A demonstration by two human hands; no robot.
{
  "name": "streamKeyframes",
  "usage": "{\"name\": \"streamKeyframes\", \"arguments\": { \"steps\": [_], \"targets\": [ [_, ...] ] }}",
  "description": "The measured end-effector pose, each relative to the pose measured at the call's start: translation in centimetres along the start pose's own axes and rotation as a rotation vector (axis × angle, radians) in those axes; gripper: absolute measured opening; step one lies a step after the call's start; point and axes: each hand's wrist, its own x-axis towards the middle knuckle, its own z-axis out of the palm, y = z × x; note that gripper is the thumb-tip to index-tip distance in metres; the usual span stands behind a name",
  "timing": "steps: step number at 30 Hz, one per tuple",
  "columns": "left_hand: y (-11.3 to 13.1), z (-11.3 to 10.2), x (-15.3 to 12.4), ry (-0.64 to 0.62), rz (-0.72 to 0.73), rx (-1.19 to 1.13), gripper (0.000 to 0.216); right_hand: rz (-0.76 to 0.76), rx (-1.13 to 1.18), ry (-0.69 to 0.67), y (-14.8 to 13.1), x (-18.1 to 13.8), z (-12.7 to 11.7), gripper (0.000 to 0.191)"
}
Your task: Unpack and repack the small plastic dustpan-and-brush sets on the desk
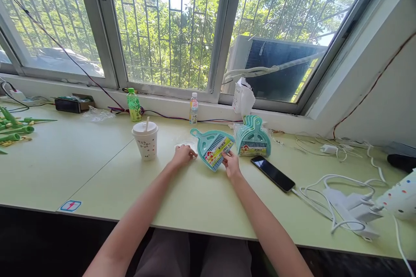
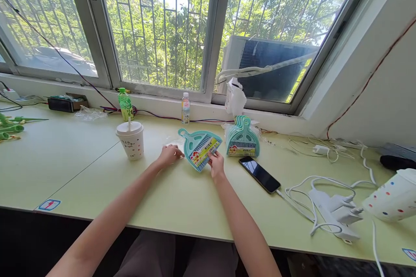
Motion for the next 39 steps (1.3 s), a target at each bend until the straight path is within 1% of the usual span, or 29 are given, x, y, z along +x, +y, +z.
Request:
{"name": "streamKeyframes", "arguments": {
  "steps": [2, 4, 5, 6, 8, 9, 11, 13, 14, 16, 19, 22, 24, 26, 28, 30, 32, 35, 37, 39],
  "targets": [
    [0.3, -0.4, -0.2, -0.013, 0.002, -0.036, 0.026, -0.002, 0.014, 0.016, 0.2, 0.2, -0.2, 0.023],
    [0.8, -0.5, -0.5, 0.035, 0.026, -0.03, 0.023, 0.007, 0.034, 0.061, 0.3, 0.4, -0.4, 0.022],
    [1.1, -0.4, -0.7, 0.055, 0.048, -0.025, 0.025, 0.01, 0.046, 0.089, 0.4, 0.5, -0.5, 0.022],
    [1.4, -0.3, -0.9, 0.062, 0.077, -0.02, 0.034, 0.011, 0.055, 0.117, 0.4, 0.6, -0.7, 0.022],
    [2.0, 0.0, -1.2, 0.036, 0.143, 0.0, 0.054, 0.01, 0.063, 0.167, 0.4, 0.9, -0.9, 0.021],
    [2.3, 0.2, -1.3, 0.01, 0.17, 0.026, 0.056, 0.01, 0.064, 0.185, 0.5, 1.0, -1.1, 0.021],
    [2.6, 0.4, -1.4, -0.025, 0.202, 0.101, 0.043, 0.016, 0.06, 0.209, 0.5, 1.1, -1.3, 0.02],
    [2.4, 0.2, -1.4, -0.01, 0.206, 0.164, 0.029, 0.012, 0.054, 0.215, 0.7, 1.1, -1.5, 0.02],
    [2.2, 0.0, -1.4, 0.014, 0.202, 0.18, 0.03, 0.006, 0.055, 0.217, 0.7, 1.2, -1.5, 0.02],
    [1.5, -0.6, -1.3, 0.076, 0.179, 0.191, 0.034, -0.007, 0.065, 0.221, 0.9, 1.2, -1.7, 0.024],
    [0.2, -1.2, -1.0, 0.153, 0.093, 0.218, 0.032, -0.003, 0.065, 0.212, 1.2, 1.4, -1.9, 0.029],
    [-0.2, -1.0, -0.8, 0.262, 0.019, 0.208, 0.031, -0.01, 0.0, 0.155, 1.5, 1.5, -2.1, 0.028],
    [0.0, -0.5, -0.6, 0.322, 0.0, 0.153, 0.029, -0.007, -0.029, 0.151, 1.6, 1.5, -2.0, 0.028],
    [0.2, 0.0, -0.6, 0.314, 0.004, 0.127, 0.03, 0.014, -0.023, 0.183, 1.6, 1.3, -1.8, 0.028],
    [0.2, 0.2, -0.6, 0.264, -0.001, 0.151, 0.026, 0.043, 0.002, 0.206, 1.4, 1.1, -1.6, 0.025],
    [-0.1, 0.0, -0.5, 0.226, -0.039, 0.179, 0.021, 0.07, 0.02, 0.198, 1.2, 0.9, -1.3, 0.02],
    [-0.6, -0.5, -0.4, 0.22, -0.106, 0.173, 0.02, 0.087, 0.016, 0.16, 1.0, 0.7, -1.2, 0.018],
    [-1.4, -1.2, -0.3, 0.282, -0.219, 0.125, 0.02, 0.108, -0.015, 0.086, 0.7, 0.6, -1.0, 0.017],
    [-1.6, -1.5, -0.3, 0.364, -0.27, 0.095, 0.02, 0.127, -0.023, 0.057, 0.6, 0.5, -0.9, 0.015],
    [-1.7, -1.6, -0.3, 0.446, -0.289, 0.07, 0.019, 0.149, -0.015, 0.059, 0.4, 0.4, -0.8, 0.013]
  ]
}}
